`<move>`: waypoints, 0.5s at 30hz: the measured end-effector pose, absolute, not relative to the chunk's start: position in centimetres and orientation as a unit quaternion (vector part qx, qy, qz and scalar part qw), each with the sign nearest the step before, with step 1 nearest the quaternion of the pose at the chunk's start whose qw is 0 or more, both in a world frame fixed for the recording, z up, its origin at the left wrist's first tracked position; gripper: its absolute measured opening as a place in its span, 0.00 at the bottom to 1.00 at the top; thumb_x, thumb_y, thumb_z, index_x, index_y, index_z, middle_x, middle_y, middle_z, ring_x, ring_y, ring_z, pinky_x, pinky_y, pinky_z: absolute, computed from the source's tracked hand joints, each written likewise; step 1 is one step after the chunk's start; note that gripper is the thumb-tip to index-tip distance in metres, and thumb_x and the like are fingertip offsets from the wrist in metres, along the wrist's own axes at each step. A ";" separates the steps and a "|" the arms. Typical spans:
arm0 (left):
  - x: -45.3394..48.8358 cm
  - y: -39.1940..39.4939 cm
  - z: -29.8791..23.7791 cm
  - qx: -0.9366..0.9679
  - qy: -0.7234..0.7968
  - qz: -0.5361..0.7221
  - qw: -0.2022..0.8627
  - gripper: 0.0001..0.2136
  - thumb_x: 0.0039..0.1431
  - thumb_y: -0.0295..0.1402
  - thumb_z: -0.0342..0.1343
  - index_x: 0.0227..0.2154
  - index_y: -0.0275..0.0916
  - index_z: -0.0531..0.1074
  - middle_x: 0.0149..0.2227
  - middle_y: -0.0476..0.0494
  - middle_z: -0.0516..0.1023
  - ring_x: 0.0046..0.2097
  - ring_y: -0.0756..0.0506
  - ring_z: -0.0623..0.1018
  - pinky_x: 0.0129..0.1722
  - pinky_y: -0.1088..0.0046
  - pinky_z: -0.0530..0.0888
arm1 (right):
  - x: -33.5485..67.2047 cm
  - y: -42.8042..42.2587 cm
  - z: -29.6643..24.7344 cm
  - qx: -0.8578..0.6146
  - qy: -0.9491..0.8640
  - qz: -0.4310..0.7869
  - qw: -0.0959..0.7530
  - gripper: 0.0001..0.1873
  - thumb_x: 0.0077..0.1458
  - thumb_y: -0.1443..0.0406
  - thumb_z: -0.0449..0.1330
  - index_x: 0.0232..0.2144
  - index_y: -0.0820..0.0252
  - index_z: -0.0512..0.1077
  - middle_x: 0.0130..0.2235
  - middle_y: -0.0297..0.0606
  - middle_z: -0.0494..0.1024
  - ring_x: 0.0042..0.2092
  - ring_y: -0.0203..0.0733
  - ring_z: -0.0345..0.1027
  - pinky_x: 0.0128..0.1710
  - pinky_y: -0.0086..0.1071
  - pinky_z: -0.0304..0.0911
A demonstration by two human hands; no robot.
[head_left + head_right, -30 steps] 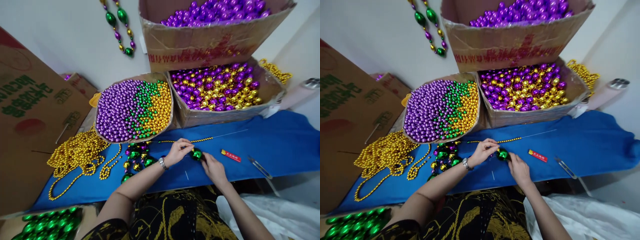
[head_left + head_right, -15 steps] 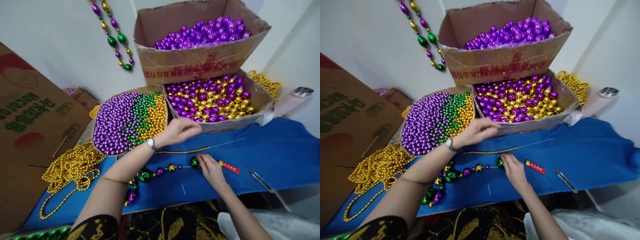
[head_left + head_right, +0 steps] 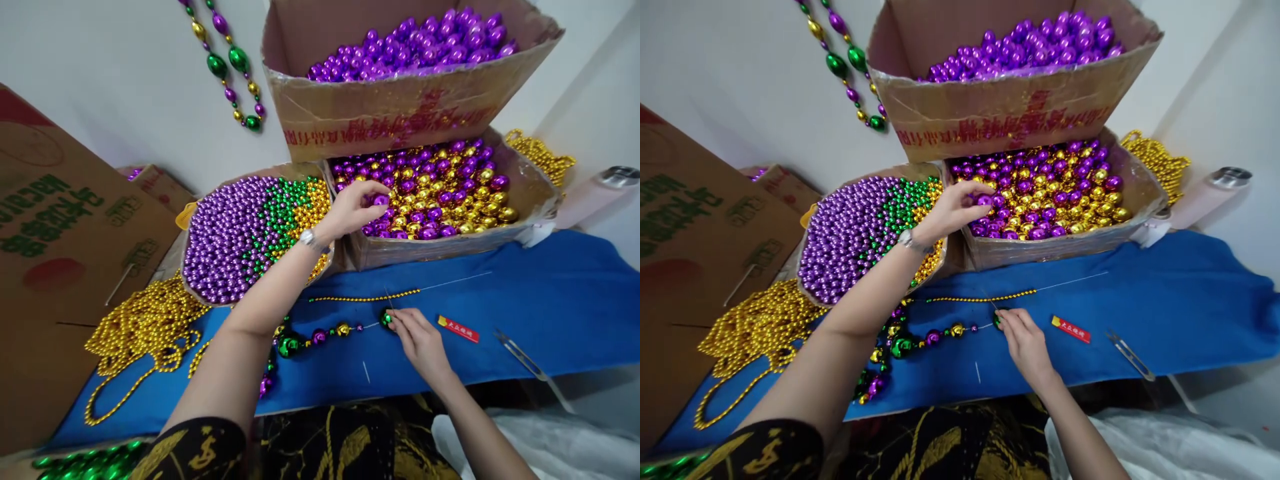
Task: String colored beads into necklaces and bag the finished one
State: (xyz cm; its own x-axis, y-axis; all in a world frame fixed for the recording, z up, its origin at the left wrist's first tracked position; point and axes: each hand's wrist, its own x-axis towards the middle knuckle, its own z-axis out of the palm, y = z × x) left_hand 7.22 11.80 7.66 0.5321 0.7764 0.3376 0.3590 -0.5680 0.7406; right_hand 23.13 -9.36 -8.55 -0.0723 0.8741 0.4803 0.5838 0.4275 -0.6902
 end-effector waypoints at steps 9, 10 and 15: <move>1.4 0.1 1.9 0.293 0.323 0.521 0.734 0.14 0.51 0.30 0.64 0.40 0.34 0.72 0.33 0.46 0.77 0.44 0.43 0.81 0.50 0.65 0.75 | 22.0 -9.9 -8.2 -0.475 -0.762 0.111 0.427 0.15 0.63 0.70 0.56 0.51 0.58 0.73 0.40 0.40 0.78 0.38 0.36 0.75 0.39 0.27 0.71; 1.3 -0.2 1.4 0.276 0.324 0.529 0.734 0.13 0.51 0.30 0.64 0.40 0.33 0.73 0.31 0.46 0.77 0.44 0.43 0.81 0.51 0.66 0.75 | 21.9 -10.0 -8.2 -0.473 -0.767 0.106 0.420 0.15 0.63 0.70 0.55 0.51 0.58 0.73 0.39 0.39 0.78 0.37 0.36 0.75 0.39 0.28 0.71; 1.1 -0.8 0.4 0.241 0.326 0.544 0.735 0.10 0.51 0.29 0.64 0.36 0.31 0.75 0.34 0.45 0.78 0.43 0.42 0.82 0.52 0.64 0.75 | 21.5 -10.1 -8.3 -0.476 -0.786 0.079 0.387 0.14 0.64 0.70 0.55 0.50 0.61 0.73 0.39 0.40 0.78 0.36 0.35 0.74 0.38 0.28 0.70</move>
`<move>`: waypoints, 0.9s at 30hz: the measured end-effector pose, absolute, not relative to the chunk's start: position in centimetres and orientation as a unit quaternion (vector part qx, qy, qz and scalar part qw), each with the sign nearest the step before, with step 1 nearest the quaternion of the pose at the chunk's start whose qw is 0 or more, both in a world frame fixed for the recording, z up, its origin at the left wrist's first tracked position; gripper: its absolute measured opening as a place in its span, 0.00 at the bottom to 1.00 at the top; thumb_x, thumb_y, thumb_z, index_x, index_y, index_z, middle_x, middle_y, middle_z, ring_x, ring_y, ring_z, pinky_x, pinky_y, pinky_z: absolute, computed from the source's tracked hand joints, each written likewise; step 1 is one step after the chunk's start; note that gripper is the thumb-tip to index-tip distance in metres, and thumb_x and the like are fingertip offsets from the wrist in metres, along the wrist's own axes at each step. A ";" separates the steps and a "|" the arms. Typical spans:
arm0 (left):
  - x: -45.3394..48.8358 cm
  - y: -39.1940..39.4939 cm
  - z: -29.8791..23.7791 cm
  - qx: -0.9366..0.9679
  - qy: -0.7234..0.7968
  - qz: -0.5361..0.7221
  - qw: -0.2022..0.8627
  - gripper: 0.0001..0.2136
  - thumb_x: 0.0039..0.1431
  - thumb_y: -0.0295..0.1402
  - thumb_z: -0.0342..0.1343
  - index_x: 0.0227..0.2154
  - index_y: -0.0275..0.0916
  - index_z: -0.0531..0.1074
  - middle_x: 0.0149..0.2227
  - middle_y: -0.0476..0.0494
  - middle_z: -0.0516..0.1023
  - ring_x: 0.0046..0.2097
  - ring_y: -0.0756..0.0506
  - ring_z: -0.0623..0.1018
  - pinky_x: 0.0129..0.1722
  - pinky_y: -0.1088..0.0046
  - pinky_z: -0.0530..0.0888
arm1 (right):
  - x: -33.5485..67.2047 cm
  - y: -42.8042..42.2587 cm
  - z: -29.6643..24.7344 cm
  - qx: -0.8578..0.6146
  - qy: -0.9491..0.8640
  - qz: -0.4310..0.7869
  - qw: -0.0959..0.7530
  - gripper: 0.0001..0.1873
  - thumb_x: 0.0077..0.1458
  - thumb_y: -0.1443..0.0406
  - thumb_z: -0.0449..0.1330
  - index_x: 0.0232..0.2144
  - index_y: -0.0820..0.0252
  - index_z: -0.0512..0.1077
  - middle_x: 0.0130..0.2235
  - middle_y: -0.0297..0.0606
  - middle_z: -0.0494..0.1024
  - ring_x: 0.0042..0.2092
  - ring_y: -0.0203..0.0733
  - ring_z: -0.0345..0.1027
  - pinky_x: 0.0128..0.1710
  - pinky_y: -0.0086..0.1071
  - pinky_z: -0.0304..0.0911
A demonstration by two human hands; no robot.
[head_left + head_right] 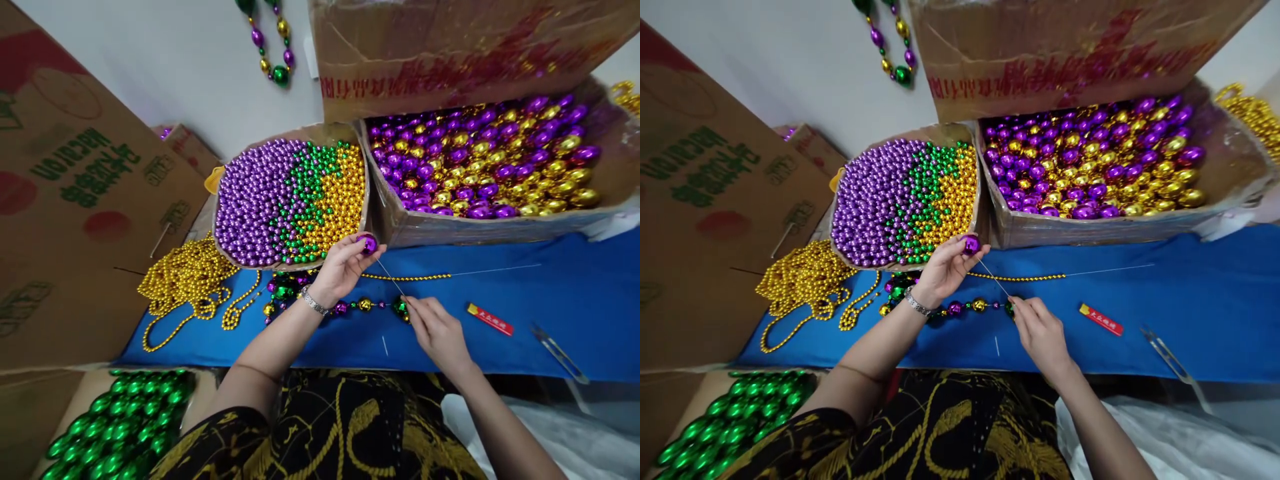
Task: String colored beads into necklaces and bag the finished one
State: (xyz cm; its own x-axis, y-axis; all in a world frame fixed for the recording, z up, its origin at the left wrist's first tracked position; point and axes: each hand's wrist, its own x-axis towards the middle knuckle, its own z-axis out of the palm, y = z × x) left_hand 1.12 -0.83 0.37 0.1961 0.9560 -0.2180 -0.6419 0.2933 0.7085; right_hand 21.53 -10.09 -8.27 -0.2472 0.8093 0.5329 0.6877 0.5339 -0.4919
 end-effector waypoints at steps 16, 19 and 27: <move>0.5 -1.6 -0.3 0.288 0.309 0.530 0.736 0.13 0.49 0.30 0.66 0.39 0.33 0.75 0.37 0.44 0.78 0.43 0.43 0.81 0.53 0.60 0.75 | 21.6 -10.4 -8.2 -0.469 -0.796 0.112 0.367 0.13 0.64 0.70 0.54 0.49 0.62 0.72 0.40 0.40 0.79 0.38 0.35 0.75 0.39 0.26 0.69; 0.6 -2.0 -0.8 0.360 0.324 0.520 0.703 0.16 0.48 0.30 0.68 0.41 0.35 0.75 0.37 0.45 0.78 0.42 0.45 0.81 0.51 0.62 0.75 | 21.6 -10.4 -8.0 -0.481 -0.800 0.063 0.354 0.14 0.64 0.69 0.54 0.49 0.63 0.73 0.37 0.39 0.78 0.34 0.34 0.74 0.37 0.26 0.68; 1.5 -2.8 -2.4 0.424 0.374 0.514 0.646 0.21 0.43 0.30 0.72 0.41 0.35 0.73 0.35 0.46 0.78 0.37 0.51 0.78 0.40 0.73 0.75 | 21.5 -10.4 -7.7 -0.492 -0.802 0.003 0.338 0.13 0.65 0.67 0.53 0.47 0.63 0.74 0.34 0.37 0.76 0.31 0.33 0.71 0.34 0.26 0.65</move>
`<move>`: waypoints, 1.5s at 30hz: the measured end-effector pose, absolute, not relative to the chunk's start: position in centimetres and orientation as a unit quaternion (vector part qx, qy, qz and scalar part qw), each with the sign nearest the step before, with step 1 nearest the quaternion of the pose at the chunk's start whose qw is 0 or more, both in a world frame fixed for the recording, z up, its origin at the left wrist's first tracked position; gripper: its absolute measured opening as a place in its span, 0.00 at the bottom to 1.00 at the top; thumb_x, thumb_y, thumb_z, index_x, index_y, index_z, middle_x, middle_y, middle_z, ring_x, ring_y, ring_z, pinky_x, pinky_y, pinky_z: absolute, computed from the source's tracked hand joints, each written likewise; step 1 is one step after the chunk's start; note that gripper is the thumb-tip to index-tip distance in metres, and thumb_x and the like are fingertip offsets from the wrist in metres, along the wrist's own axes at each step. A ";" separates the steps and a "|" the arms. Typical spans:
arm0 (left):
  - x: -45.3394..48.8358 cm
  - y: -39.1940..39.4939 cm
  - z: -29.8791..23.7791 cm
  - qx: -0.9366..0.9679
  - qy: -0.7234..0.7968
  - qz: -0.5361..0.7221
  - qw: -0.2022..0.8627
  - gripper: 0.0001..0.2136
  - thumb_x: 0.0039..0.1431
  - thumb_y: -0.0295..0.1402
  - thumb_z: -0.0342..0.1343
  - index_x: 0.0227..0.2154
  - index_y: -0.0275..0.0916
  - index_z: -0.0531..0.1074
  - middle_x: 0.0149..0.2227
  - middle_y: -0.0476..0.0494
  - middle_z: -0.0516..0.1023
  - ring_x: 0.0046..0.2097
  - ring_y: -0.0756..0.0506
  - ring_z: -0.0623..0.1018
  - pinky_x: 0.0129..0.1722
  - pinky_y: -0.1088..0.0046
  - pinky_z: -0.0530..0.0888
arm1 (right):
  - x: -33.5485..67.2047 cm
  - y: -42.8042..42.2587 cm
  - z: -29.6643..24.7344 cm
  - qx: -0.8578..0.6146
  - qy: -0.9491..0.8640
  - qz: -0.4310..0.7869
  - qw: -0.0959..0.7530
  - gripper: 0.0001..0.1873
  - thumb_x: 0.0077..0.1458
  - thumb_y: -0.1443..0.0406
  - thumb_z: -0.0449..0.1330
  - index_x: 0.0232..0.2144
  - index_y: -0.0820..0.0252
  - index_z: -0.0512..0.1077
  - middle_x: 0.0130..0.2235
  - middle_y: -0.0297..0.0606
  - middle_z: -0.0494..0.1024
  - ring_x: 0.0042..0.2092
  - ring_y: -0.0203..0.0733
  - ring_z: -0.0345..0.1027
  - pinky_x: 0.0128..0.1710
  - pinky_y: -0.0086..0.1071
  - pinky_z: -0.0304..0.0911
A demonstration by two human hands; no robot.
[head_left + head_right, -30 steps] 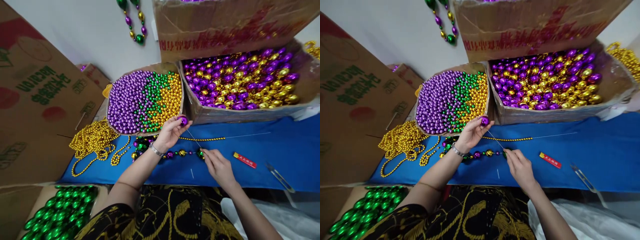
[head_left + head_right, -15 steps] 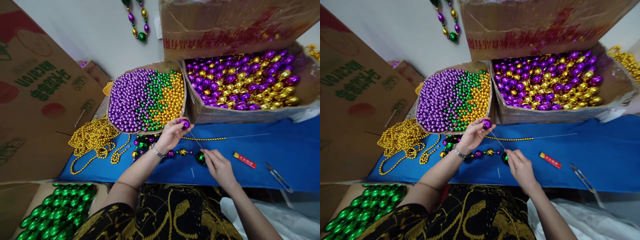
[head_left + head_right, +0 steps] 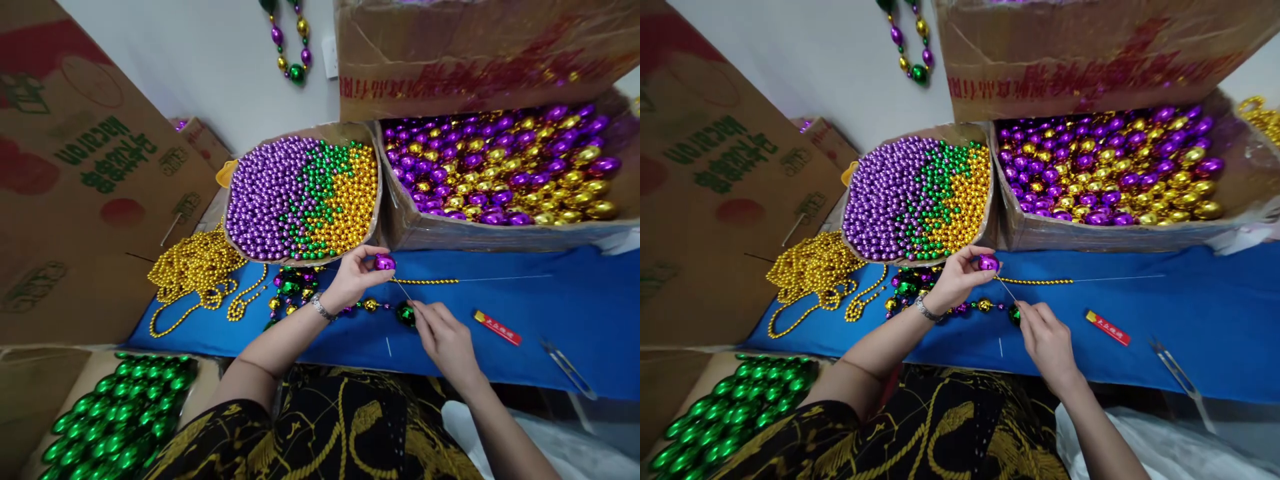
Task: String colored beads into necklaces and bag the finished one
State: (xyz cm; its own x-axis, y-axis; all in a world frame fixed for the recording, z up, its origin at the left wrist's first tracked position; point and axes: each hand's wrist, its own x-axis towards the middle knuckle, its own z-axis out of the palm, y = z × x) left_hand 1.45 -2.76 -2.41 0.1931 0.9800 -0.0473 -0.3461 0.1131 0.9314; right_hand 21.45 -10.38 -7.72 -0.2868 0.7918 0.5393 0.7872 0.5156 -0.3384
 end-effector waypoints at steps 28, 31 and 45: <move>-9.5 4.7 -0.6 0.706 0.631 0.240 0.212 0.11 0.60 0.29 0.52 0.43 0.35 0.75 0.39 0.38 0.76 0.41 0.44 0.74 0.43 0.67 0.70 | 21.5 -10.3 -8.8 -0.492 -0.803 -0.026 0.337 0.10 0.65 0.66 0.53 0.41 0.61 0.74 0.32 0.36 0.75 0.29 0.33 0.69 0.32 0.28 0.62; -7.1 2.9 0.2 0.536 0.482 0.443 0.533 0.13 0.58 0.35 0.58 0.45 0.37 0.74 0.35 0.44 0.76 0.36 0.49 0.76 0.36 0.72 0.72 | 21.3 -10.4 -8.5 -0.493 -0.800 -0.002 0.341 0.11 0.65 0.66 0.53 0.42 0.60 0.74 0.32 0.36 0.75 0.31 0.34 0.70 0.34 0.27 0.63; -1.6 -1.0 -0.4 0.386 0.344 0.418 0.747 0.13 0.55 0.34 0.64 0.43 0.36 0.79 0.33 0.43 0.77 0.35 0.50 0.78 0.34 0.75 0.75 | 21.9 -10.7 -7.6 -0.515 -0.789 -0.031 0.334 0.11 0.64 0.66 0.54 0.41 0.61 0.76 0.34 0.38 0.77 0.32 0.35 0.71 0.35 0.29 0.63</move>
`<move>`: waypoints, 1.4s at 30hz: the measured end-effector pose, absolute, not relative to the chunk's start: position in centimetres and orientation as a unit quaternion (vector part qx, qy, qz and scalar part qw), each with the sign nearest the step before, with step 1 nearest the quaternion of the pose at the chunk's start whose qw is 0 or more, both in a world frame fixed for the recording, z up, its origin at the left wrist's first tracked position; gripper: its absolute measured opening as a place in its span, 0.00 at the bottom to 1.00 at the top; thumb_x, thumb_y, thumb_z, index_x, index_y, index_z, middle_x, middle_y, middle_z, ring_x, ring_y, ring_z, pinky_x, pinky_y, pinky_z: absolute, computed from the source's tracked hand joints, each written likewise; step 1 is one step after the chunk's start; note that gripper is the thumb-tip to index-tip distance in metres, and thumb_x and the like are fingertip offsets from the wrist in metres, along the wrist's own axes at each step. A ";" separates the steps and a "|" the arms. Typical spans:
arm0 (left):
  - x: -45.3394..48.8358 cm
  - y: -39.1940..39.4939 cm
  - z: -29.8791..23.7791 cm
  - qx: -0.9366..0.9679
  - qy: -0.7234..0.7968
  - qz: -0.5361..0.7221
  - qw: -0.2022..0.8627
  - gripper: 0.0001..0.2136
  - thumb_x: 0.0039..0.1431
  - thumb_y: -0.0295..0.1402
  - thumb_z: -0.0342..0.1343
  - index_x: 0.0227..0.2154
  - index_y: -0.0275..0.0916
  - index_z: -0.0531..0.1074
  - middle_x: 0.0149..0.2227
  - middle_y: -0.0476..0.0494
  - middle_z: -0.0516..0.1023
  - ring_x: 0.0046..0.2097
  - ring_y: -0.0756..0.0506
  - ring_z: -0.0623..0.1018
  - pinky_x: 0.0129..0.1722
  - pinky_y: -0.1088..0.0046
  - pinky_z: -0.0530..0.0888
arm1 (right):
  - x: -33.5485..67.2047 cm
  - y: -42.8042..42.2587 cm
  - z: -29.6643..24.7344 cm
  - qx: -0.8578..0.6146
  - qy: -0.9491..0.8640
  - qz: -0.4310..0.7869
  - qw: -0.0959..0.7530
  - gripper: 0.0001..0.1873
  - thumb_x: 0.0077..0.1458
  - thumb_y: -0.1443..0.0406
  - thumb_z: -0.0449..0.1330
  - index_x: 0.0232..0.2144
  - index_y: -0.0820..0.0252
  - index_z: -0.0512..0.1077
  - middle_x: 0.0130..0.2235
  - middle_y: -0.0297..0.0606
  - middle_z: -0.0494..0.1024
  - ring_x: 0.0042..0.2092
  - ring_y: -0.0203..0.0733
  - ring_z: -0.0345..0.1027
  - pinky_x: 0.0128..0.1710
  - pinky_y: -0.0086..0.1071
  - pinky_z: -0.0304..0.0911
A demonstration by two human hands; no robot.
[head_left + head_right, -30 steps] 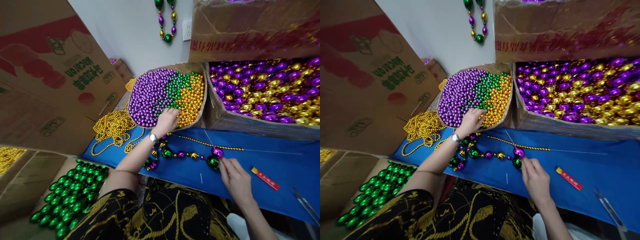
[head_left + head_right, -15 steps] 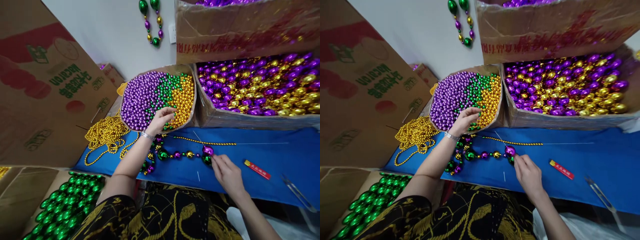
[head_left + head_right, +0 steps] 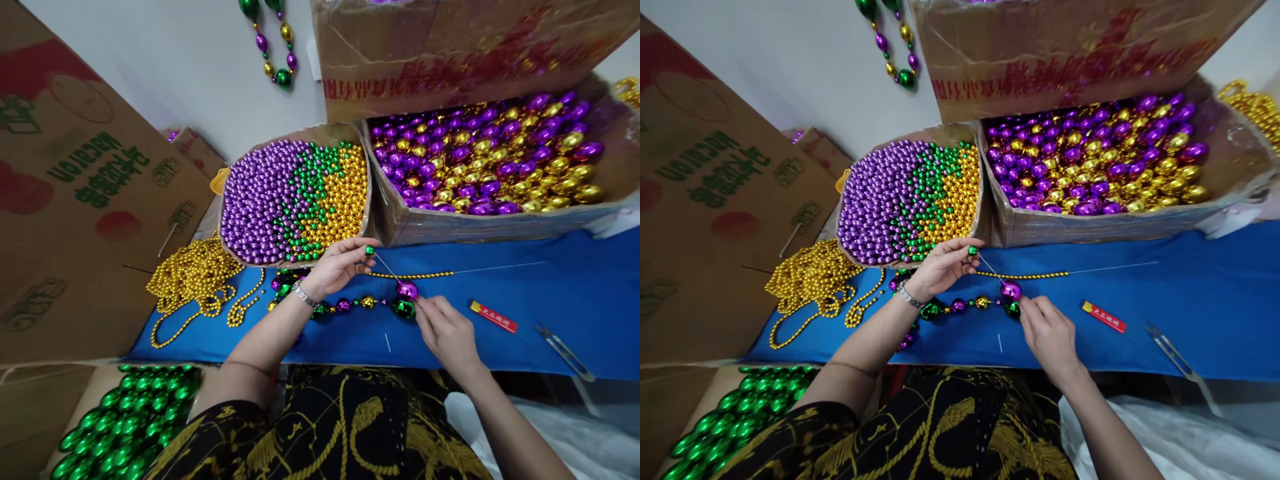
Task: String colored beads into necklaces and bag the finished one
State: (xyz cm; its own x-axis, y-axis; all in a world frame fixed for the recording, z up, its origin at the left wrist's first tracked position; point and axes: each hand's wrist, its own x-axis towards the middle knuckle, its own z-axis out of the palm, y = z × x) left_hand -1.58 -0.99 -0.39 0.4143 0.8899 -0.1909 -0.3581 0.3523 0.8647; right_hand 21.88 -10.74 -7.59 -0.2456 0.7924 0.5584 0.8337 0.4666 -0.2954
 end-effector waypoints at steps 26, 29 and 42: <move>11.4 -0.5 -9.3 0.727 0.306 0.256 0.559 0.11 0.63 0.39 0.51 0.39 0.37 0.73 0.36 0.44 0.78 0.35 0.49 0.74 0.36 0.73 0.69 | 25.8 -10.4 -14.3 -0.625 -0.524 0.304 0.492 0.26 0.60 0.56 0.56 0.59 0.59 0.63 0.47 0.44 0.76 0.35 0.35 0.72 0.32 0.29 0.69; 12.1 -0.3 -9.5 0.768 0.280 0.221 0.532 0.09 0.63 0.36 0.51 0.36 0.37 0.72 0.32 0.46 0.75 0.32 0.50 0.72 0.34 0.74 0.67 | 27.3 -9.8 -13.0 -0.624 -0.447 0.330 0.550 0.23 0.58 0.54 0.60 0.52 0.59 0.70 0.46 0.43 0.76 0.35 0.35 0.71 0.34 0.29 0.68; 13.7 1.2 -10.4 0.797 0.319 0.135 0.496 0.13 0.62 0.40 0.52 0.29 0.36 0.73 0.26 0.50 0.75 0.28 0.51 0.71 0.30 0.76 0.64 | 34.3 -5.0 -11.4 -0.664 -0.212 0.269 0.664 0.26 0.42 0.44 0.67 0.24 0.57 0.64 0.19 0.26 0.63 0.20 0.28 0.55 0.19 0.24 0.53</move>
